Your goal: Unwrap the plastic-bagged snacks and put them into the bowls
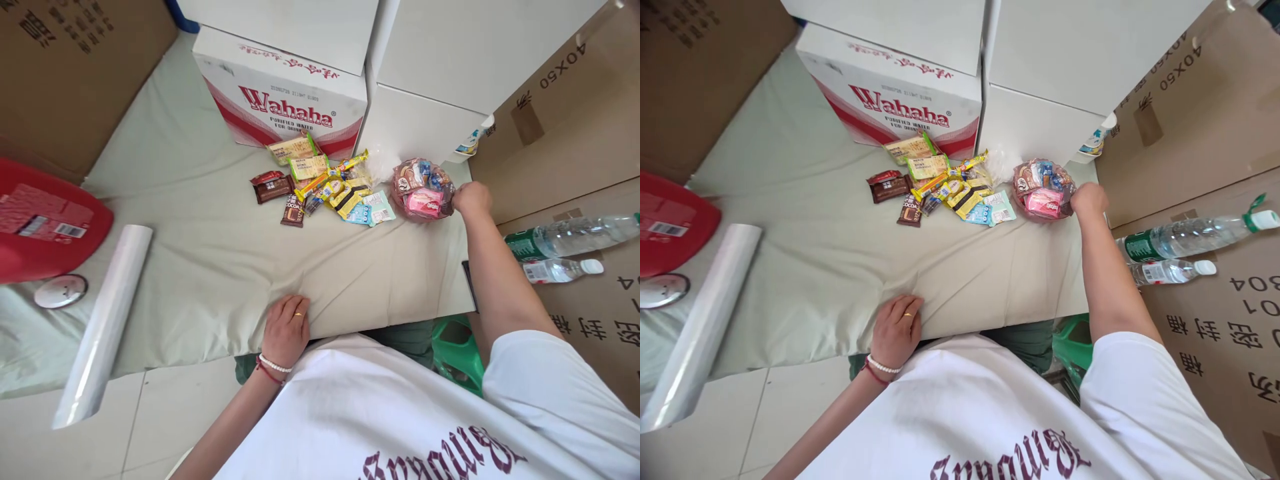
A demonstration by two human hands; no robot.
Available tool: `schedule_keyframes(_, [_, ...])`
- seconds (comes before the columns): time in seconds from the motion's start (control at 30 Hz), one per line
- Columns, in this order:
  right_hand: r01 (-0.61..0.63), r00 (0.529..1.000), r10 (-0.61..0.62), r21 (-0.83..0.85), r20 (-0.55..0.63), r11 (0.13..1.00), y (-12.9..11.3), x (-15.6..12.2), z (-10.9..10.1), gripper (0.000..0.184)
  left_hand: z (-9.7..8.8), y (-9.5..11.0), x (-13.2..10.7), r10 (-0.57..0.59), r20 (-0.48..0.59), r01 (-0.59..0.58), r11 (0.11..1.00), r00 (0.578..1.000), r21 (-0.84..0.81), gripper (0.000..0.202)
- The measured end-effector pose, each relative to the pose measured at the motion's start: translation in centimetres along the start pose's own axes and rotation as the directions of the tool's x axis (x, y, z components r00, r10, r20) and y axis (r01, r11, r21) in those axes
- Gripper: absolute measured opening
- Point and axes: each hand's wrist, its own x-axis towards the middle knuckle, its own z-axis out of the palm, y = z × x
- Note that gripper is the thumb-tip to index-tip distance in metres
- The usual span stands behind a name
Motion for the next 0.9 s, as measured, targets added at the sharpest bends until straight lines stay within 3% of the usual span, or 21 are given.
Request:
schedule_keyframes(0.07, [0.03,0.993,-0.029,0.007,-0.114,1.0,-3.0,-0.3,-1.2,0.036,0.1,0.0,-0.1,0.001,0.001,-0.001,1.0,1.0,0.008,0.034])
schedule_keyframes(0.13, [0.201,0.971,-0.194,0.037,-0.142,0.979,-7.4,-1.5,-1.1,0.036,0.2,0.0,-0.2,-0.013,0.011,0.013,1.0,1.0,0.01,0.035])
schedule_keyframes(0.17, [0.338,0.94,-0.333,0.069,-0.077,0.939,-9.9,-2.3,-0.6,0.035,0.2,0.0,-0.3,-0.023,0.016,0.023,1.0,1.0,0.008,0.036])
schedule_keyframes(0.23, [0.547,0.833,-0.553,0.113,0.03,0.83,-14.7,-3.8,1.2,0.042,0.3,0.1,-0.3,-0.04,0.028,0.04,0.999,0.999,0.005,0.038])
schedule_keyframes(0.3, [0.655,0.741,-0.665,0.113,0.095,0.747,-18.6,-4.9,3.4,0.058,0.2,0.2,-0.3,-0.047,0.035,0.047,0.999,0.998,0.002,0.039])
schedule_keyframes(0.33, [0.67,0.726,-0.677,0.1,0.123,0.736,-20.0,-5.2,4.3,0.064,0.2,0.3,-0.3,-0.047,0.037,0.047,0.999,0.998,0.0,0.039])
schedule_keyframes(0.4, [0.641,0.744,-0.641,0.07,0.189,0.764,-21.5,-5.4,5.7,0.063,0.1,0.4,-0.2,-0.051,0.034,0.051,0.999,0.998,-0.009,0.038])
schedule_keyframes(0.47, [0.603,0.766,-0.603,0.077,0.224,0.794,-21.3,-5.8,6.0,0.053,0.0,0.4,-0.1,-0.059,0.02,0.06,0.997,0.998,-0.04,0.035])
schedule_keyframes(0.53, [0.612,0.754,-0.637,0.183,0.159,0.77,-19.8,-6.9,5.6,0.043,-0.4,0.4,-0.2,-0.073,-0.006,0.072,0.99,0.997,-0.123,0.031])
schedule_keyframes(0.63, [0.6,0.751,-0.654,0.503,-0.088,0.622,-15.9,-10.6,4.4,0.031,-1.3,0.6,-0.1,-0.174,-0.072,0.143,0.937,0.982,-0.32,0.023])
schedule_keyframes(0.7, [0.465,0.823,-0.546,0.735,-0.153,0.494,-13.0,-14.3,3.7,0.021,-1.8,1.1,0.5,-0.294,-0.072,0.23,0.857,0.953,-0.461,0.018])
schedule_keyframes(0.77, [0.238,0.897,-0.438,0.904,-0.064,0.356,-10.4,-18.2,3.5,0.018,-2.0,1.9,1.9,-0.397,0.046,0.335,0.702,0.917,-0.629,0.019])
schedule_keyframes(0.8, [0.116,0.912,-0.41,0.949,0.016,0.294,-9.4,-20.1,3.5,0.018,-1.8,2.4,2.9,-0.423,0.153,0.397,0.583,0.893,-0.708,0.024])
schedule_keyframes(0.9, [-0.17,0.884,-0.41,0.971,0.225,0.166,-7.6,-24.8,4.0,0.023,-0.7,4.4,6.3,-0.38,0.521,0.602,0.13,0.764,-0.788,0.059])
